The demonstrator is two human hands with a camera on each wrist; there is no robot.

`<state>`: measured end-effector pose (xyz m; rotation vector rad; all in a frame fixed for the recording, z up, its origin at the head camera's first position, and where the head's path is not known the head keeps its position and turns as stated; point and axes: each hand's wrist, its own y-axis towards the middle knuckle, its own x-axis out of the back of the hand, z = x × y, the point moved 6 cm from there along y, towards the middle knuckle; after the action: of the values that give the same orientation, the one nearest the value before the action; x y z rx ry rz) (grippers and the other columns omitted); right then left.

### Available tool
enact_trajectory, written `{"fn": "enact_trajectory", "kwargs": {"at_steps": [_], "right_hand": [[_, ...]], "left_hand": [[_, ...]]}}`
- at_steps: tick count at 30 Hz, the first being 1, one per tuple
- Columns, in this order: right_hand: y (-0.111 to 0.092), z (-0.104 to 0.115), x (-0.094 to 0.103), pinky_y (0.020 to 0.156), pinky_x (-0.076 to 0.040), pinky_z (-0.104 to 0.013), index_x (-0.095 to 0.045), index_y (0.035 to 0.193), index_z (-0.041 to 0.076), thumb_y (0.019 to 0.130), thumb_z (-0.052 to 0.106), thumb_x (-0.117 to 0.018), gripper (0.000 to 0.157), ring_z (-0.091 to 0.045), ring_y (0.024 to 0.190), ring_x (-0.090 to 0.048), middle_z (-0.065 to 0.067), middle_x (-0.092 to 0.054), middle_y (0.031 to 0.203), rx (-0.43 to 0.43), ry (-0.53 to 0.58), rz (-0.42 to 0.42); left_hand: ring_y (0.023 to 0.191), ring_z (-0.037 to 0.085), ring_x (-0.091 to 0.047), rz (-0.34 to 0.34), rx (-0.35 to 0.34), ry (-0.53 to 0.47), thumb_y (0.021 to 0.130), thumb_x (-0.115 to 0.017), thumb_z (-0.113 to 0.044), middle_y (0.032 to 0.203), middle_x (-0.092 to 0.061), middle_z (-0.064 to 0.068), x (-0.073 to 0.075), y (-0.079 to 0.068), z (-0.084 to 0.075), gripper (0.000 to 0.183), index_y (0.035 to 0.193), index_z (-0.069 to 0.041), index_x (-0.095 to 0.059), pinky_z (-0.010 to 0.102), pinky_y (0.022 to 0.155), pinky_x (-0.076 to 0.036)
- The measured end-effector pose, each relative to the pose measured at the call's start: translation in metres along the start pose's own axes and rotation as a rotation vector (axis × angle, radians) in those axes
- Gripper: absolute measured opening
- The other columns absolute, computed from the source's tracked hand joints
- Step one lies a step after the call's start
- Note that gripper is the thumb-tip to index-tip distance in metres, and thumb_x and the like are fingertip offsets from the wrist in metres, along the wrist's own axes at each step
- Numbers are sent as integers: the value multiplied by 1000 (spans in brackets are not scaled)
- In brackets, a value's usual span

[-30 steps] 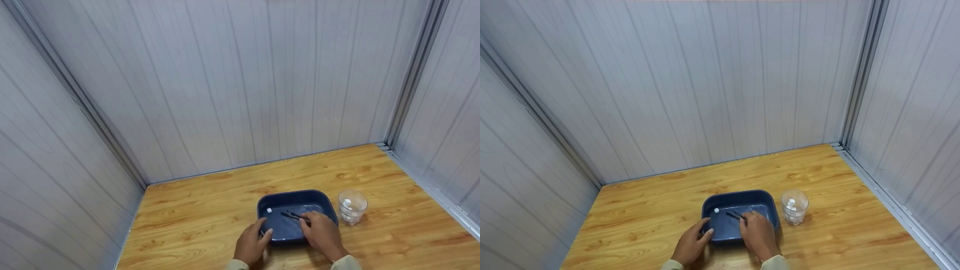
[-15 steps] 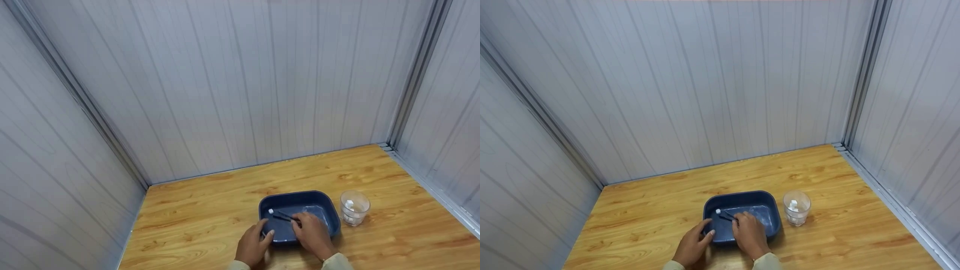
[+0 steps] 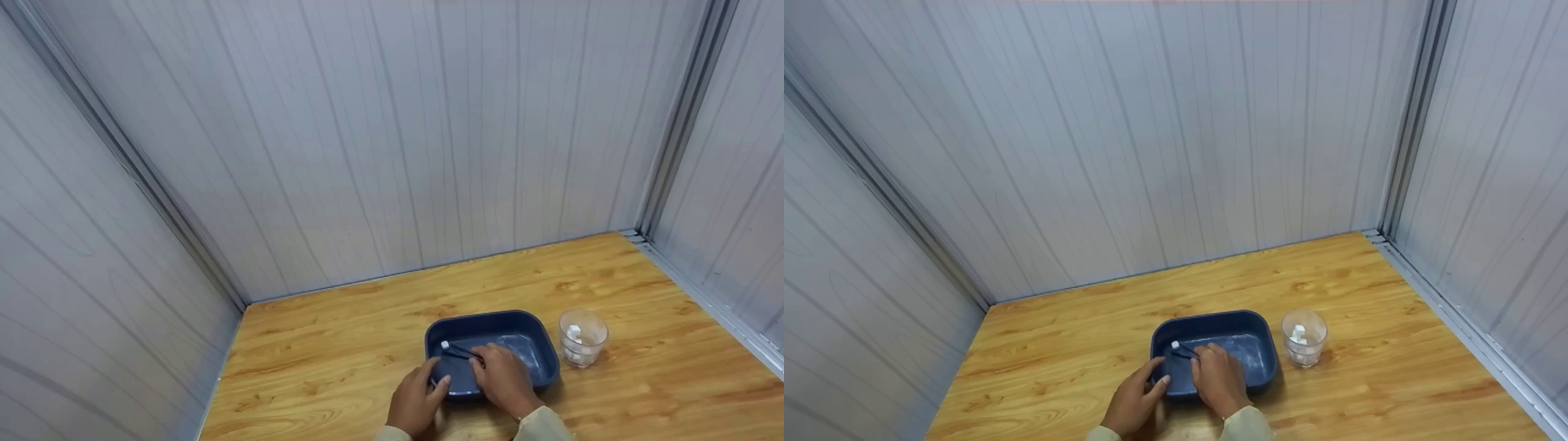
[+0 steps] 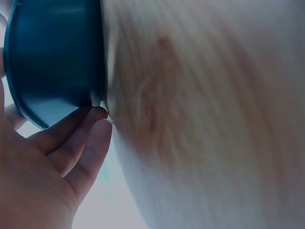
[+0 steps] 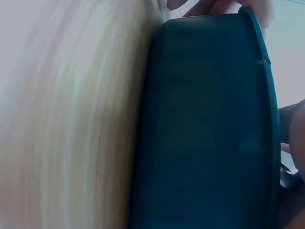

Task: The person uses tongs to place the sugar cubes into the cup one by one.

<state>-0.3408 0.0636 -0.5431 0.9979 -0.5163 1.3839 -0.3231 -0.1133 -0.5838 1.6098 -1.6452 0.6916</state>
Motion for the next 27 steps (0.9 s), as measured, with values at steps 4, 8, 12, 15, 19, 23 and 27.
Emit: {"fn": "enact_trajectory", "kwargs": {"at_steps": [4,8,12,15,19,23,27], "right_hand": [[2,2,-3,69,-50,-41,-72,100,14,82,24,-70,21,-17,79,-62,2,-65,87,9,-3,5],[3,3,-4,69,-50,-43,-71,100,12,81,24,-71,23,-20,82,-63,-2,-66,90,6,-8,-6],[3,3,-7,69,-50,-42,-71,98,10,80,24,-71,22,-21,82,-64,-2,-67,89,7,-12,-26],[2,2,-8,67,-51,-41,-72,95,12,80,24,-72,20,-19,79,-64,0,-68,87,9,-25,-41],[2,2,-8,64,-51,-41,-74,92,16,79,26,-73,17,-18,76,-65,2,-69,84,-4,-41,-51],[1,2,-7,62,-50,-42,-75,89,19,78,27,-73,14,-19,74,-65,4,-69,83,-7,-52,-65],[1,2,-7,60,-50,-41,-75,88,20,78,27,-73,12,-18,72,-65,6,-69,81,2,-54,-68]], "left_hand": [[107,20,-56,23,12,-6,89,-50,-55,116,-60,-3,-2,1,1,51,131,-27,-52,44,88,-44],[107,20,-56,27,10,-5,89,-50,-55,116,-60,-2,-2,2,1,50,131,-27,-52,44,88,-44],[106,20,-56,9,-11,7,89,-50,-55,115,-61,-2,-1,2,0,49,130,-28,-52,44,86,-45],[104,20,-57,-7,-31,18,89,-50,-54,113,-61,-2,0,1,0,49,130,-28,-52,43,85,-45],[104,20,-57,-4,-29,18,89,-50,-53,113,-61,-2,-1,0,0,49,131,-28,-51,43,85,-45],[105,20,-57,12,-7,8,89,-50,-54,114,-61,-2,-1,0,0,50,131,-28,-51,44,86,-45],[104,20,-57,3,-6,1,89,-51,-54,113,-61,-2,1,0,0,49,130,-29,-52,44,85,-45]]}}
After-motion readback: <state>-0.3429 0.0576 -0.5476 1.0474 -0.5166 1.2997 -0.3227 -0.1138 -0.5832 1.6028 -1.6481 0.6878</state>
